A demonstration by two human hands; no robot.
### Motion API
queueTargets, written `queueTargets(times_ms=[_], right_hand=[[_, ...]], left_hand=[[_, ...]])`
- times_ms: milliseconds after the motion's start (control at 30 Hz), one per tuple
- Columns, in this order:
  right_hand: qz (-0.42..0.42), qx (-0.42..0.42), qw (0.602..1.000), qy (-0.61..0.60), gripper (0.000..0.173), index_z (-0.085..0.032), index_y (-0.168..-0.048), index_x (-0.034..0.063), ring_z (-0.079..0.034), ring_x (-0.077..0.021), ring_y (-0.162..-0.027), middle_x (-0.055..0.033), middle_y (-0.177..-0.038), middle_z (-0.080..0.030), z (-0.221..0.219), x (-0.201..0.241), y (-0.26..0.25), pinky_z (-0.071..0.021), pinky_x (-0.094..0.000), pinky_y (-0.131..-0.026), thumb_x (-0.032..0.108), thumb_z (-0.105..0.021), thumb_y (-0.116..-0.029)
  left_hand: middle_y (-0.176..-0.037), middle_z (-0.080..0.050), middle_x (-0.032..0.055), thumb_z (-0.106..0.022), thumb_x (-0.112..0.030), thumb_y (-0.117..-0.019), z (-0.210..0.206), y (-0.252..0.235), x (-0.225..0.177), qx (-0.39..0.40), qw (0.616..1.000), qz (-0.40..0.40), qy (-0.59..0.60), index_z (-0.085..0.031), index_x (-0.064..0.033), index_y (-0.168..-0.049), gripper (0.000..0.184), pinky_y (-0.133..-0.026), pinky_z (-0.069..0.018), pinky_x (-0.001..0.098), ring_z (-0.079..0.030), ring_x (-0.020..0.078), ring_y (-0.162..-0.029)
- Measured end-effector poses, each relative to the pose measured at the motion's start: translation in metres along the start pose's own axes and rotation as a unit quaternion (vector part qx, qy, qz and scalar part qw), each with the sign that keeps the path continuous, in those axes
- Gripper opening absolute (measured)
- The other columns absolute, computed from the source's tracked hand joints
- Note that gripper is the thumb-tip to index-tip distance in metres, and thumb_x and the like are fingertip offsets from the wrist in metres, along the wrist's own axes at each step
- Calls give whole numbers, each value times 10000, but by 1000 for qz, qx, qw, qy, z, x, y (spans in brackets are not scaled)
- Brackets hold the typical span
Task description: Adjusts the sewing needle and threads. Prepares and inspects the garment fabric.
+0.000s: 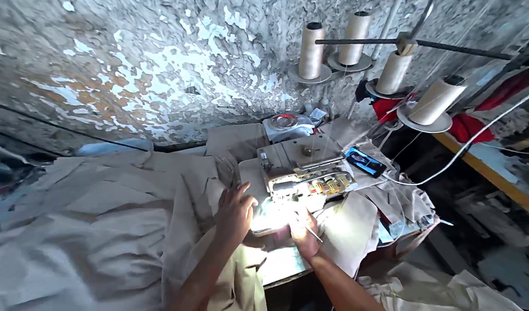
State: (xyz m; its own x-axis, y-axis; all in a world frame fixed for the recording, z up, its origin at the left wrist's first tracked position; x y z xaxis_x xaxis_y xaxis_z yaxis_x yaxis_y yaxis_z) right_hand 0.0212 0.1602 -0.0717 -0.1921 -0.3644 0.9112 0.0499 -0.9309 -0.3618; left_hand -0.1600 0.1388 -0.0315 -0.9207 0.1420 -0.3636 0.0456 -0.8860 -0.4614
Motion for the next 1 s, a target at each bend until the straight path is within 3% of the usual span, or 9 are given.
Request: queueTargets(times_ms=[67, 133, 367, 433, 567, 667, 767, 833, 1000], right_hand=[[-2, 3, 1000, 21, 235, -715, -1042, -127, -727, -213, -931, -215, -981, -744, 0, -1, 0, -566, -305, -883, -5, -630, -861], [-3, 3, 999, 33, 232, -716, -1044, -126, -730, -220, -925, -217, -982, -745, -1, 0, 0, -566, -317, -880, 2, -632, -869], [-7, -2, 999, 38, 216, -730, -1030, -122, -731, -227, -951, -225, -997, -747, -1, -1, -1, -560, -304, -909, 4, -652, -873], [10, -9, 999, 40, 217, -734, -1017, -120, -735, -229, -925, -226, -977, -748, -2, -4, 0, -566, -305, -890, 10, -650, -864], [17, -13, 999, 38, 216, -735, -1016, -115, -732, -219, -931, -213, -975, -749, -4, -6, 0, -564, -302, -900, 13, -648, -866], [6, -13, 999, 41, 222, -730, -1027, -123, -729, -212, -939, -221, -984, -746, -4, -3, -1, -559, -286, -907, 10, -650, -869], [23, -15, 999, 39, 227, -733, -1020, -122, -729, -208, -943, -220, -981, -746, -4, -5, -1, -555, -276, -909, 20, -645, -866], [36, -14, 999, 37, 227, -737, -1012, -113, -729, -203, -932, -209, -977, -747, -4, -8, -1, -563, -287, -901, 36, -637, -874], [54, -15, 997, 54, 236, -737, -1012, -114, -734, -240, -934, -221, -982, -748, -4, -9, 0, -567, -311, -900, 37, -630, -867]], left_hand=[[-1308, -648, 252, -683, -55, -920, -1, -12, 5, 4, 999, 37, 5, -746, 16, -1006, 128, -1057, -413, 652, -578, 462, -1269], [-1357, -610, 250, -753, -149, -914, -3, -25, 5, 62, 993, 92, 39, -709, -8, -1165, 291, -1072, -405, 640, -545, 444, -1305], [-1492, -489, 258, -700, -36, -923, -14, -45, -1, 176, 941, 213, 193, -751, 3, -987, 90, -1151, -330, 571, -386, 402, -1445], [-1605, -353, 240, -648, -46, -955, -13, -48, -5, 215, 922, 250, 202, -751, -11, -1025, 130, -1179, -262, 599, -270, 406, -1509], [-1684, -203, 176, -622, -47, -960, -19, -51, -13, 250, 884, 317, 236, -717, -42, -1102, 171, -1112, -348, 597, -282, 382, -1498], [-1656, -213, 208, -609, -20, -954, -22, -48, -17, 234, 860, 345, 295, -690, -22, -1121, 186, -1069, -409, 530, -306, 370, -1463], [-1682, -136, 204, -609, -39, -968, -21, -48, -17, 238, 850, 365, 295, -672, -28, -1175, 217, -1095, -362, 574, -238, 394, -1496], [-1707, -23, 188, -593, -65, -978, -24, -46, -14, 242, 846, 371, 297, -595, -57, -1347, 369, -1127, -356, 561, -178, 391, -1530], [-1707, -20, 186, -584, -44, -978, -25, -46, -15, 236, 839, 380, 310, -582, -66, -1377, 400, -1134, -329, 580, -174, 394, -1528]])
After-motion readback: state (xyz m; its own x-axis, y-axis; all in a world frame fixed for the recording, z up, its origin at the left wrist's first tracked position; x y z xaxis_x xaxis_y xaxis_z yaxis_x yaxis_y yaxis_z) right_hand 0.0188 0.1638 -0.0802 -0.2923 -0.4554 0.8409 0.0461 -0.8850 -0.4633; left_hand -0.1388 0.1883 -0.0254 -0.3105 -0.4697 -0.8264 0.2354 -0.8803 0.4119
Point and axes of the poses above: each hand's wrist, its own y-axis away from the middle knuckle, its own z-axis out of the back of the hand, x = y × z, the point moved 1 cm from there along -y, towards the middle knuckle
